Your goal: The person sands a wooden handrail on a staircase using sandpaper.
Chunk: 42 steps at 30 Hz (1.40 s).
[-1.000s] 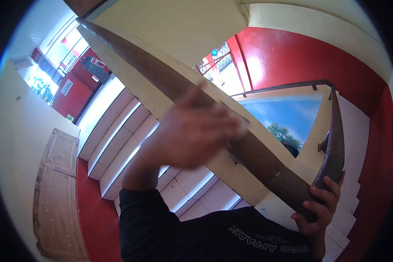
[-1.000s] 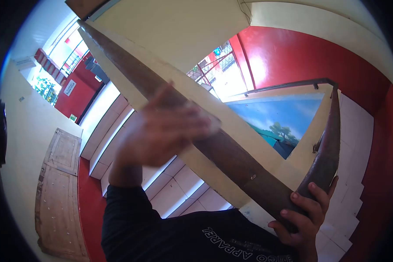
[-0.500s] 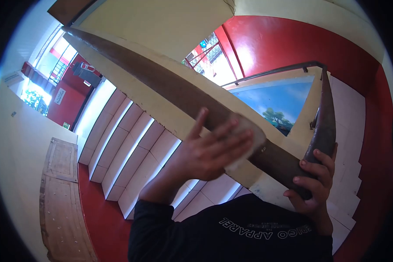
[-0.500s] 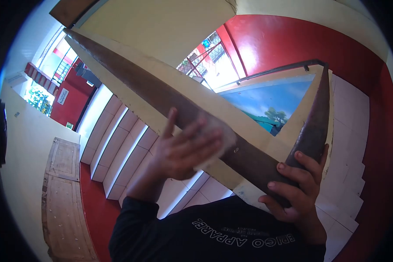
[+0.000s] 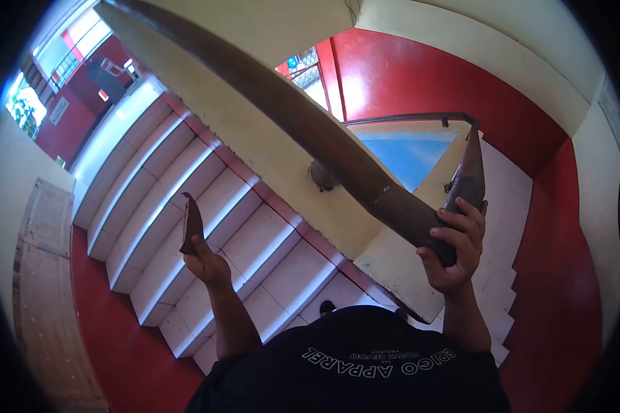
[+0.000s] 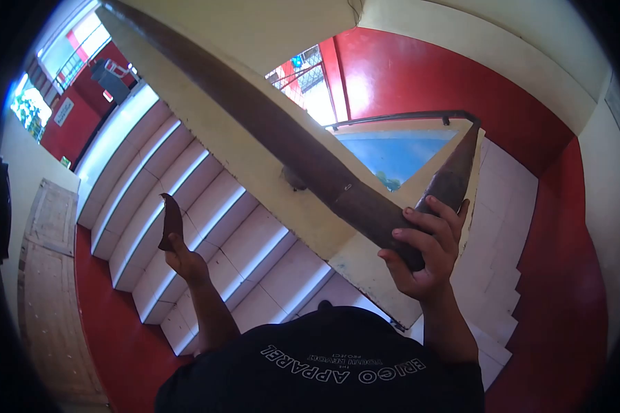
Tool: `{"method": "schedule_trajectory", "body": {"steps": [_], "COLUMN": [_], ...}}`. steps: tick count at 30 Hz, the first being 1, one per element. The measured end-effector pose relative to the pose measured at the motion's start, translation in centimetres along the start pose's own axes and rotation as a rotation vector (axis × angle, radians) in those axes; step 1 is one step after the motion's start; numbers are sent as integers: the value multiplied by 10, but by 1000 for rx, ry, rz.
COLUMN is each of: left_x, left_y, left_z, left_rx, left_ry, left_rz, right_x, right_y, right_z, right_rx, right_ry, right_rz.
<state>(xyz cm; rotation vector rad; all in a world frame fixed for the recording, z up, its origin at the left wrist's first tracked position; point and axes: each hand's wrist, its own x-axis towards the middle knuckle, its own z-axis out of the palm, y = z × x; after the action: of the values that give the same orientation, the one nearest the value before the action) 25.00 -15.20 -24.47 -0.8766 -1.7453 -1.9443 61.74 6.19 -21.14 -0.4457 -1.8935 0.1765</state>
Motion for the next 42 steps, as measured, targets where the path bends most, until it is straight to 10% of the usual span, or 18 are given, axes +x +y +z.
{"method": "schedule_trajectory", "body": {"steps": [13, 17, 26, 31, 39, 42], "left_x": [-15, -8, -22, -34, -15, 40], "left_y": [-35, -49, -62, 0, 101, 72], "left_z": [-67, -63, -25, 32, 131, 169], "left_rx": [242, 268, 100, -14, 101, 460], "left_ry": [-156, -210, -257, -297, -761, -570], "left_rz": [180, 149, 177, 393, 1408, 1195], "right_x": [-30, -113, -115, -100, 0, 20], "right_y": [-28, -27, -36, -37, -42, -44], "right_z": [-14, -39, -67, -70, -51, -38], "right_rx": [-271, -20, -233, -326, -398, -505], "right_ry": [210, 418, 281, 175, -196, -388], "right_rz": [-60, 504, 396, 296, -142, -138]}}
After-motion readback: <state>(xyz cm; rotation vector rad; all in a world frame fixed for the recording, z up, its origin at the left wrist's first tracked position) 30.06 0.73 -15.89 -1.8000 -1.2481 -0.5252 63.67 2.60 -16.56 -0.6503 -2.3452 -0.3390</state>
